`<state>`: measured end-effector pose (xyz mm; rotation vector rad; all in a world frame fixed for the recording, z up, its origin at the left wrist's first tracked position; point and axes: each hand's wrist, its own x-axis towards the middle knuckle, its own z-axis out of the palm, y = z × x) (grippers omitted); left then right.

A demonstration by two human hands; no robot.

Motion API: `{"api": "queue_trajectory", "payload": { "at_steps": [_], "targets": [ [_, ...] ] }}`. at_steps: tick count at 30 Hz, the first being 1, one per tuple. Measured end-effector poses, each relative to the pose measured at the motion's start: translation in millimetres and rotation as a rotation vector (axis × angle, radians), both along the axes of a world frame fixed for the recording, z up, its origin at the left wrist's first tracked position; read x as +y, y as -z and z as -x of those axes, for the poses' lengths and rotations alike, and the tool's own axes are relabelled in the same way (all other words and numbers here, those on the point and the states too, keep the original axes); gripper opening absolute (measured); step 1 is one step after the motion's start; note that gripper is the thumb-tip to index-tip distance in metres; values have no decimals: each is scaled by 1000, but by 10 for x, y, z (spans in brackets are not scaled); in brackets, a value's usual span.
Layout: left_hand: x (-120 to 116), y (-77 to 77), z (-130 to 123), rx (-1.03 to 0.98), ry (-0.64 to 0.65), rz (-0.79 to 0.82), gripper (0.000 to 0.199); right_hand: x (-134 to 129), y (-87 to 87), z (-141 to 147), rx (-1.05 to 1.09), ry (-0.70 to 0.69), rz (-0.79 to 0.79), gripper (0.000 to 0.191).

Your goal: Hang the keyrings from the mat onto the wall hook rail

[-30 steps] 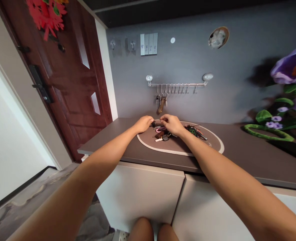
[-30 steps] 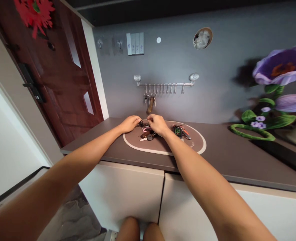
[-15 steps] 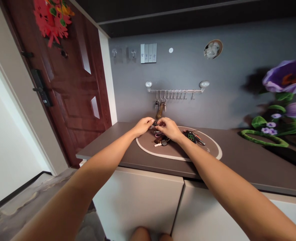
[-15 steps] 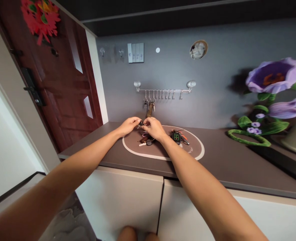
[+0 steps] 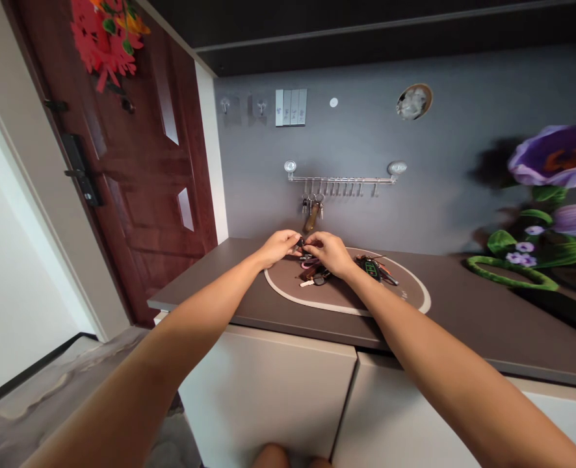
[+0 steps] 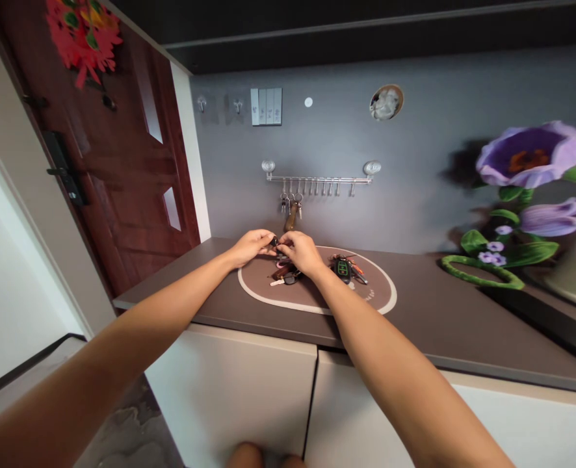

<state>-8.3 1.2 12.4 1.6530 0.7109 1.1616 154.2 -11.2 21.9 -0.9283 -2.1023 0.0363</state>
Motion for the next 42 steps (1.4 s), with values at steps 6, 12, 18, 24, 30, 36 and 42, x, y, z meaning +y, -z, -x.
{"api": "queue_trajectory", "payload": {
  "at_steps": [6,12,18,24,30,36,42],
  "targets": [
    [3,-4,3,-25,3,5,26,-3,-4,-3,-10,4,-41,9],
    [6,-4,9,-36,-13,25,26,-7,-14,-16,-7,-16,-95,12],
    [20,0,4,5,-68,-3,29,20,-14,-32,-11,-5,-132,15],
    [57,27,10,27,-102,38,24,29,-17,-35,10,28,-156,15],
    [89,80,-8,89,-49,30,25,15,-5,-23,74,68,-89,13],
    [88,122,-26,307,-132,-187,24,48,30,-40,178,83,4,13],
    [7,74,-18,566,-275,-505,22,68,72,-77,311,67,130,18]
  ]
}}
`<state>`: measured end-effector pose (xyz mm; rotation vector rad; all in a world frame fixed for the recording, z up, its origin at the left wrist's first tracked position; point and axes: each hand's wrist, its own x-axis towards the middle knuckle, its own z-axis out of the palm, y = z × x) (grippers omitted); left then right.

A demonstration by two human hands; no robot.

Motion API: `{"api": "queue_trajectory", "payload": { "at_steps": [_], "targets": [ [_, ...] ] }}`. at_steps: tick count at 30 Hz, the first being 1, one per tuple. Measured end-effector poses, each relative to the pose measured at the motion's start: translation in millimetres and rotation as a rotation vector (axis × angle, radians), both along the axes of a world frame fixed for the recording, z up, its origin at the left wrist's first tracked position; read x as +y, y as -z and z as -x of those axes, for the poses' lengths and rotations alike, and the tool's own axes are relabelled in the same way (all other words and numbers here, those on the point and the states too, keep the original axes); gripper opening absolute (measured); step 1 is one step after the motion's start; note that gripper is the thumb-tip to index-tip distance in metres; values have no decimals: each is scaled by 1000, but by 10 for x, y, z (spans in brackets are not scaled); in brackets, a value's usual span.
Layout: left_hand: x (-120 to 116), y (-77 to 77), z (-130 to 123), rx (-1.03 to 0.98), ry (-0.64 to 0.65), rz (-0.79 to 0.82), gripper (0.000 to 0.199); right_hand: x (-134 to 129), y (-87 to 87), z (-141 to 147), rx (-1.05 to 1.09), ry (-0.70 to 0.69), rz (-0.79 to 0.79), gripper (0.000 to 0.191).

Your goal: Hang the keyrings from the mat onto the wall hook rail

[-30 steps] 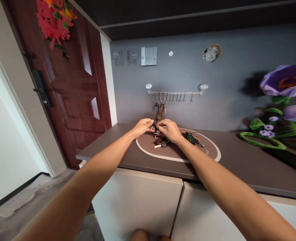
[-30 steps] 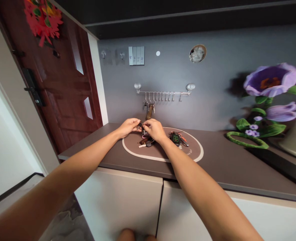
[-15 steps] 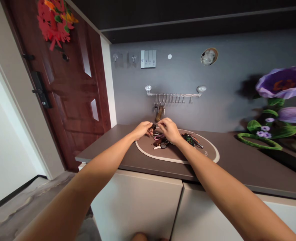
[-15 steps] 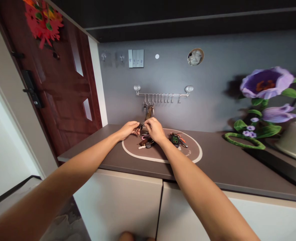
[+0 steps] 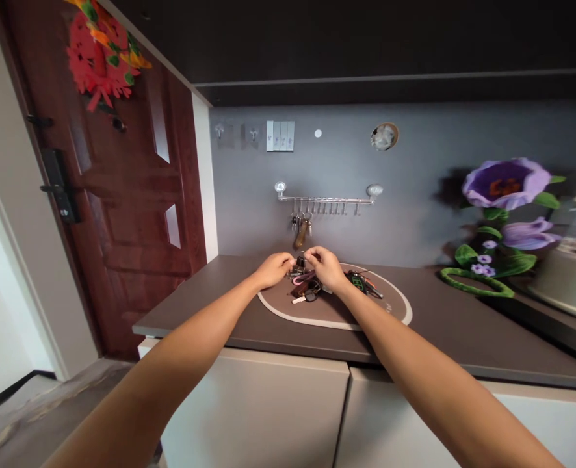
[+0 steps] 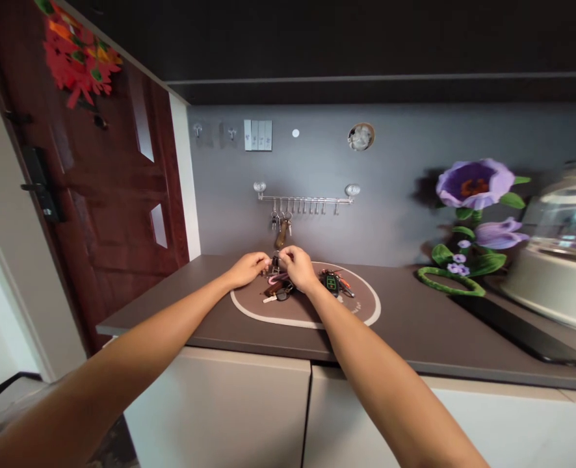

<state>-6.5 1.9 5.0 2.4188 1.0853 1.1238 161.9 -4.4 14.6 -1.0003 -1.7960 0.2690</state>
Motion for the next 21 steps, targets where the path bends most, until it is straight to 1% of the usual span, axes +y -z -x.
{"api": "queue_trajectory", "payload": {
  "at_steps": [2,4,9,12,14,16,21],
  "targets": [
    [-9,-12,0,69,-50,-83,22,-1,9,-9,39,4,22,19],
    [-14,-17,-4,96,-85,-127,22,1,19,-16,79,3,42,19],
    [-36,-12,-20,112,-123,-140,22,73,40,-44,211,4,84,19],
    [-32,4,-29,121,-123,-139,23,168,-5,-67,344,4,102,20],
    [-16,20,-35,131,-134,-148,22,242,-85,-82,450,-14,125,21],
    [6,36,-40,135,-139,-155,21,314,-205,-94,526,-24,142,19],
    [40,62,-53,145,-129,-159,23,432,-597,-81,627,20,150,6]
  ]
}}
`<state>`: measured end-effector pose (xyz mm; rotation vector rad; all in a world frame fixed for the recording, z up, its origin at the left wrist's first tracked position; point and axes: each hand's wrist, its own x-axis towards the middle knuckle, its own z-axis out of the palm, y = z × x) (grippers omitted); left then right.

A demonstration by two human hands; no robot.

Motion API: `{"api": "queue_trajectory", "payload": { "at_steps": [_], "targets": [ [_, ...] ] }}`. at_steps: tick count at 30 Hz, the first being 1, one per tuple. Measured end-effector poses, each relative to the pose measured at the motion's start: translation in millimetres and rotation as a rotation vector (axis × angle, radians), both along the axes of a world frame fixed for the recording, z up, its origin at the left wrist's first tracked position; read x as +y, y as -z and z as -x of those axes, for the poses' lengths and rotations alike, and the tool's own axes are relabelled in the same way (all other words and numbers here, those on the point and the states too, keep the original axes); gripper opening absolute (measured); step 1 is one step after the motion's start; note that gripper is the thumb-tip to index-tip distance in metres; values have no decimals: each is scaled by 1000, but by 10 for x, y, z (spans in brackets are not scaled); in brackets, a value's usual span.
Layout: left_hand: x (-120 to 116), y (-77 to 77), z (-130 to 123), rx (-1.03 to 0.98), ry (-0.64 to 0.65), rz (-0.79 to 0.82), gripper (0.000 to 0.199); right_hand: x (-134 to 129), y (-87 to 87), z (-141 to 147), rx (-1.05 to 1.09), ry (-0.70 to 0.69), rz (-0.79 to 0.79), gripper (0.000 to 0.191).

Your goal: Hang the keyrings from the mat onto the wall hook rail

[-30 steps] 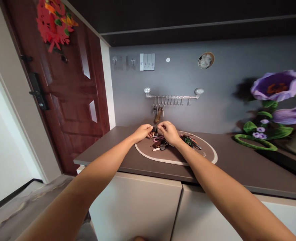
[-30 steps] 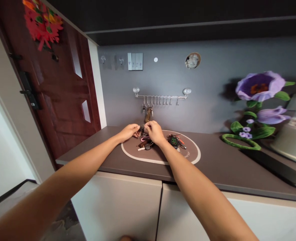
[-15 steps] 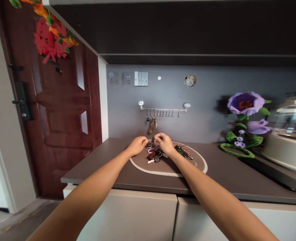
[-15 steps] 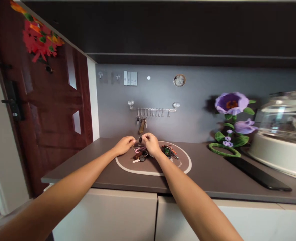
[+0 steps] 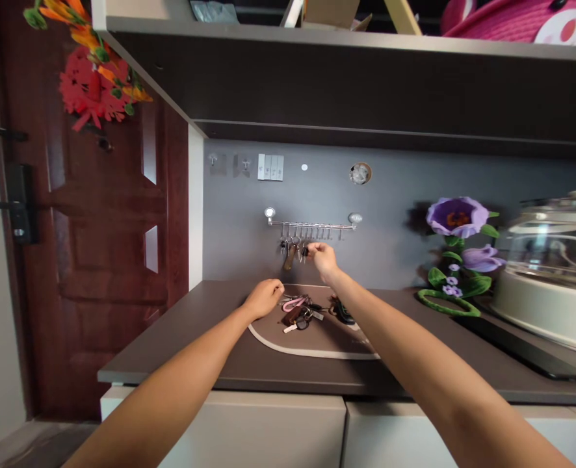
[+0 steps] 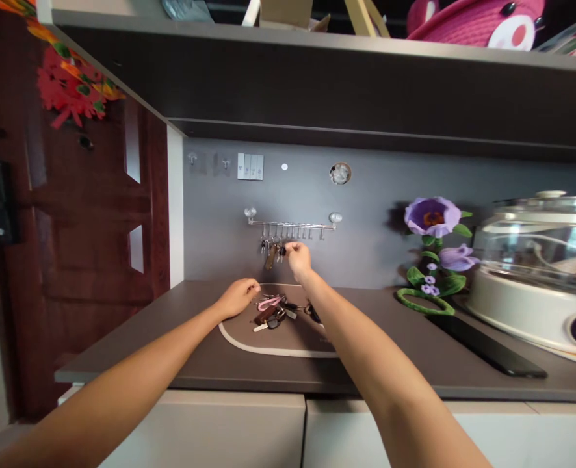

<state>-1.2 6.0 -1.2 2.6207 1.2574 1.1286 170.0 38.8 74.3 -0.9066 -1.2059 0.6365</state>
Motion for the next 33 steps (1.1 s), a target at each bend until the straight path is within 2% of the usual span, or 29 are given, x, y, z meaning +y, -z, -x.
{"api": "queue_trajectory", "payload": {
  "at_steps": [4,8,17,27,33],
  "targets": [
    [4,2,-5,9,-7,-8,23,44,-239,68,53,6,72,9],
    [1,-3,-4,15,-18,-6,24,131,-333,135,115,37,124,12],
    [-8,-14,-1,22,-8,-4,21,327,-371,188,171,72,174,13],
    [-26,-26,-5,42,-16,-1,21,316,-350,178,164,93,220,12],
    [-9,-14,3,50,-8,14,20,277,-298,143,133,27,242,15]
  ]
}}
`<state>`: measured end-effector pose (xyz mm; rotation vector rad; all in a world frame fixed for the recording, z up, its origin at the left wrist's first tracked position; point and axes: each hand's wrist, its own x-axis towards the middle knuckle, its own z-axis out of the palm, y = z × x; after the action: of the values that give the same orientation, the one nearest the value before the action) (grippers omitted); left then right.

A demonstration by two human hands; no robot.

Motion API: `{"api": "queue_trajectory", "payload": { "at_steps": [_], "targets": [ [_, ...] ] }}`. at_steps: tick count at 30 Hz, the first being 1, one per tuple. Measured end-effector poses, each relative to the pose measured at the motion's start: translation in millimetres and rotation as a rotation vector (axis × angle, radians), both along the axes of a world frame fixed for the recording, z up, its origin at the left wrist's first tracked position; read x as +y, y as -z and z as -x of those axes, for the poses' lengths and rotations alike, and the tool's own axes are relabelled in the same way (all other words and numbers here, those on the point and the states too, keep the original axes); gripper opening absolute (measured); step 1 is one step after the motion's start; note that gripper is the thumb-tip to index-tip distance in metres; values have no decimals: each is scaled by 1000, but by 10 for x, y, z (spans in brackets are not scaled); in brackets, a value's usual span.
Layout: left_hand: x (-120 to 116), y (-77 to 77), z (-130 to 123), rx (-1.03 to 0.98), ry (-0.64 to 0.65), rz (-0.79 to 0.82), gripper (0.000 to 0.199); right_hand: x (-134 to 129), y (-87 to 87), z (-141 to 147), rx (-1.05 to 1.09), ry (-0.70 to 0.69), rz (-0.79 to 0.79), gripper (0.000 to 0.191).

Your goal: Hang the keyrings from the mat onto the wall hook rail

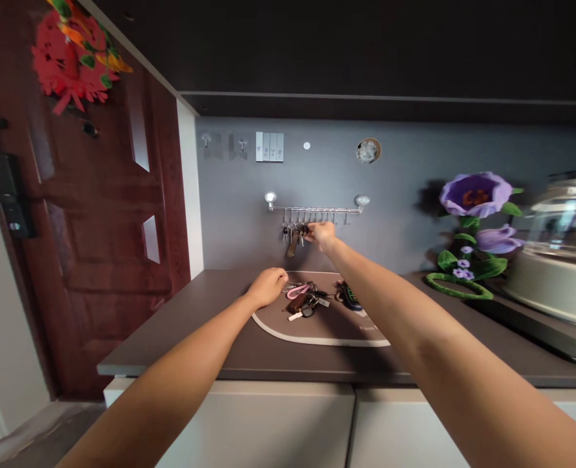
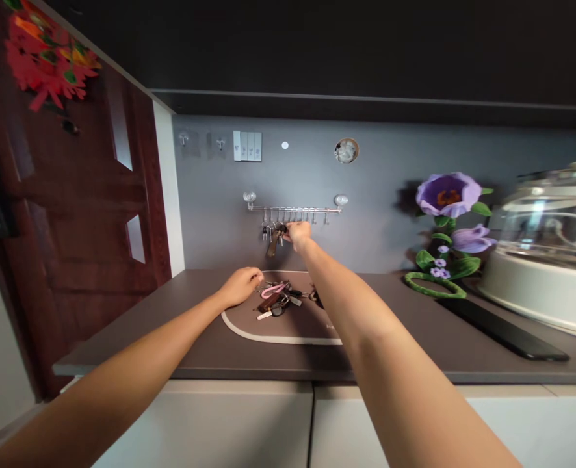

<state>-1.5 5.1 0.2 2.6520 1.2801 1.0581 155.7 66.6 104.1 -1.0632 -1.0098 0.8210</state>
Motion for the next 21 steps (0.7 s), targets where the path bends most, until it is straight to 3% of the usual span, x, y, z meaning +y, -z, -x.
{"api": "queue_trajectory", "payload": {
  "at_steps": [21],
  "targets": [
    [8,12,37,1,-24,-10,19,160,145,-10,-99,14,28,10]
  ]
}}
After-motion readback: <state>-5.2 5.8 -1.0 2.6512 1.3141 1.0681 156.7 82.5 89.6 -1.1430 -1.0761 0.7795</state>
